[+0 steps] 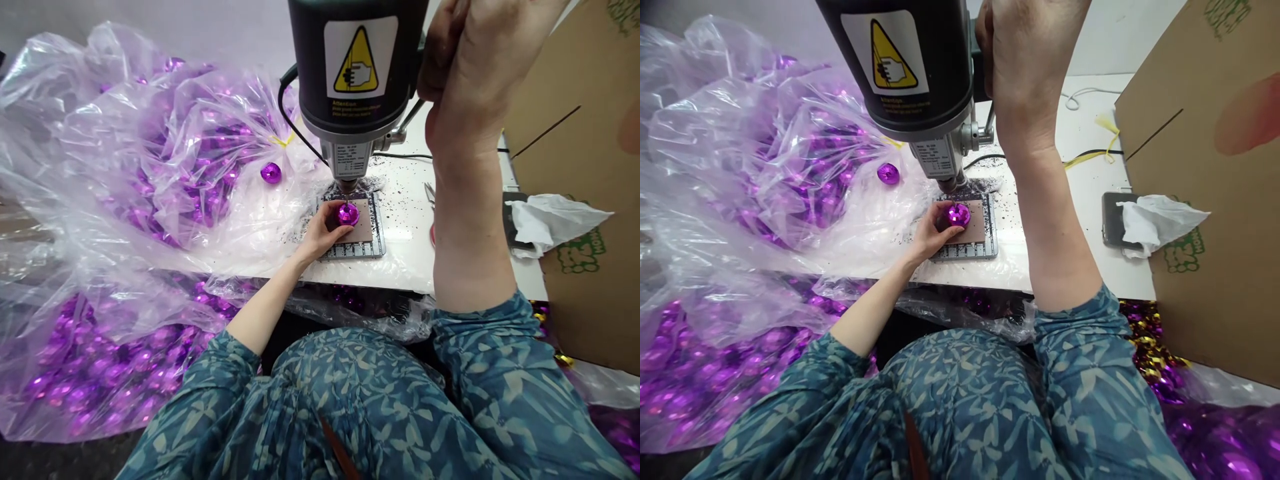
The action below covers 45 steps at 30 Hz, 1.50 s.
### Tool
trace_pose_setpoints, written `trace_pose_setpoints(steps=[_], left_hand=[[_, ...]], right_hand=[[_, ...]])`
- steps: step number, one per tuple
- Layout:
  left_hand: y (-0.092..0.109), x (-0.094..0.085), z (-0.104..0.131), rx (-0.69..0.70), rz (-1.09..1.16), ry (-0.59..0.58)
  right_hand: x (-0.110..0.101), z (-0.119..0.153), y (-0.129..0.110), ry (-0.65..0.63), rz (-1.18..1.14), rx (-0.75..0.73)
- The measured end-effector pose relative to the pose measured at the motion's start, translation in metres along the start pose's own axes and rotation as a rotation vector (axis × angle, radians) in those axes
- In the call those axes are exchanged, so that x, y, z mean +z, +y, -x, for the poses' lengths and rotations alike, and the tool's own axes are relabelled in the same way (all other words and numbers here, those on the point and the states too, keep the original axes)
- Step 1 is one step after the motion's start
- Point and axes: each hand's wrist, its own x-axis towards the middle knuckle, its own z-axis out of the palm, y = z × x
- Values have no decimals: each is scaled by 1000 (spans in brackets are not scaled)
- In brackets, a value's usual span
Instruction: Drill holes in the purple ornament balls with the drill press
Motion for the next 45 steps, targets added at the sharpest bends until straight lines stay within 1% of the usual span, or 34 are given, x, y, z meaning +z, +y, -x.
trace_pose_setpoints(steps=[3, 5, 8, 10, 13, 17, 19, 22, 25, 28, 31, 34, 38, 41, 45], left_hand=[[1, -1, 1, -2, -7, 8], [3, 0, 1, 0, -24, 15], [5, 0, 2, -6, -20, 21], [6, 0, 2, -22, 5, 21], [7, 0, 2, -43, 26, 25], [8, 0, 2, -50, 26, 21], [8, 0, 2, -47, 22, 24], [9, 1, 2, -46, 25, 27], [8, 1, 3, -44, 34, 18], [7, 1, 3, -20, 36, 12], [6, 1, 4, -16, 27, 23], [5, 2, 4, -29, 38, 31], [4, 2, 3, -35, 57, 33], [3, 1, 3, -37, 45, 34], [4, 1, 3, -27, 51, 31]], right_hand=[[-6, 5, 5, -37, 10, -78], [-11, 13, 13, -52, 1, -204], [-18, 32, 25, 6, -58, -428], [-20, 46, 29, 58, -55, -522], [-23, 63, 31, 106, 46, -551], [-29, 73, 37, 103, 167, -554], [-31, 75, 42, 103, 174, -570], [-34, 76, 49, 121, 95, -605], [-40, 78, 50, 62, 107, -597], [-51, 83, 49, -17, 215, -530], [-59, 86, 55, -4, 302, -513], [-64, 85, 70, 37, 319, -578], [-65, 77, 90, 60, 148, -729], [-65, 71, 98, 43, 63, -802], [-67, 69, 106, 60, 48, -863]])
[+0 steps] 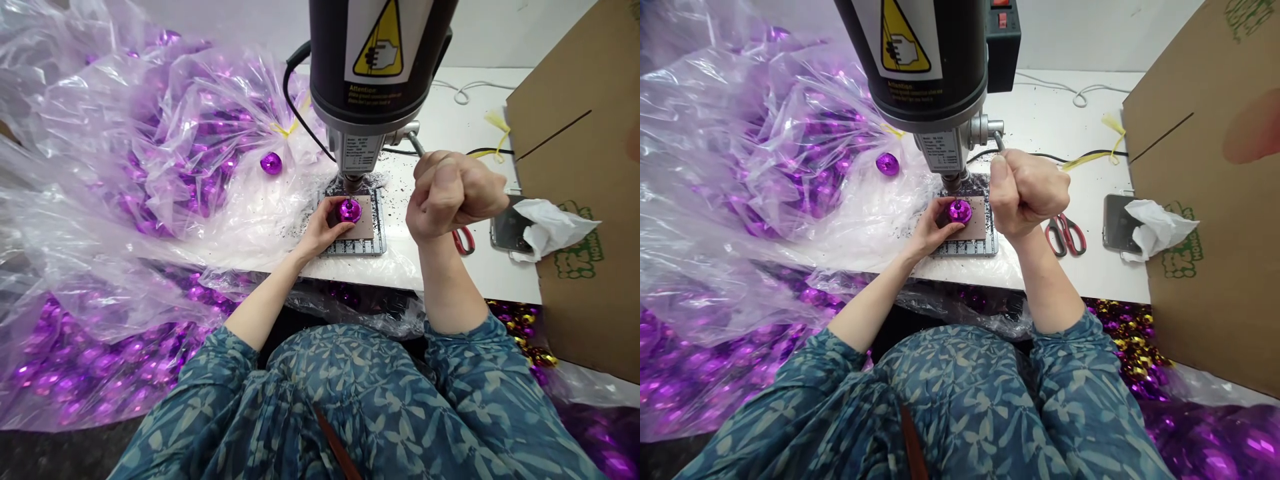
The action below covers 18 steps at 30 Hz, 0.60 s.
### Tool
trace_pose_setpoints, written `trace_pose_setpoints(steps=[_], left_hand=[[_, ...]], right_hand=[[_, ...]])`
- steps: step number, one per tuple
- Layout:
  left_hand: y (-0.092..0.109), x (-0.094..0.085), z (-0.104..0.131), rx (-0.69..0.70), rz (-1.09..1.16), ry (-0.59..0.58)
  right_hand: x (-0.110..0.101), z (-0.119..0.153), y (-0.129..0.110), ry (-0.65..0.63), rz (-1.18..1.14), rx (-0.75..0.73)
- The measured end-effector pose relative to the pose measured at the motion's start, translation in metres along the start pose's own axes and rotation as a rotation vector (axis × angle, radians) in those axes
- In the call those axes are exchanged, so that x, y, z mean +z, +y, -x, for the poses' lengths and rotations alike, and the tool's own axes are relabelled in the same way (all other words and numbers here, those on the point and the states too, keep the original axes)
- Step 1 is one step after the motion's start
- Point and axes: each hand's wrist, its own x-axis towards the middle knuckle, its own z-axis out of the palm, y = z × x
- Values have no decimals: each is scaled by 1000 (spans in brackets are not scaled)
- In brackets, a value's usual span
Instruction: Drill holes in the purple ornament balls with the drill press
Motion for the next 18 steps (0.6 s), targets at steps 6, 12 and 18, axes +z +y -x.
trace_pose_setpoints(steps=[6, 12, 18], left_hand=[[2, 1, 2, 13, 24, -2], [2, 1, -1, 4, -33, 17], [11, 9, 51, 251, -185, 229]], right_hand=[[-4, 10, -3, -21, 18, -6], [29, -44, -27, 8, -82, 159], [51, -89, -32, -87, -9, 555]])
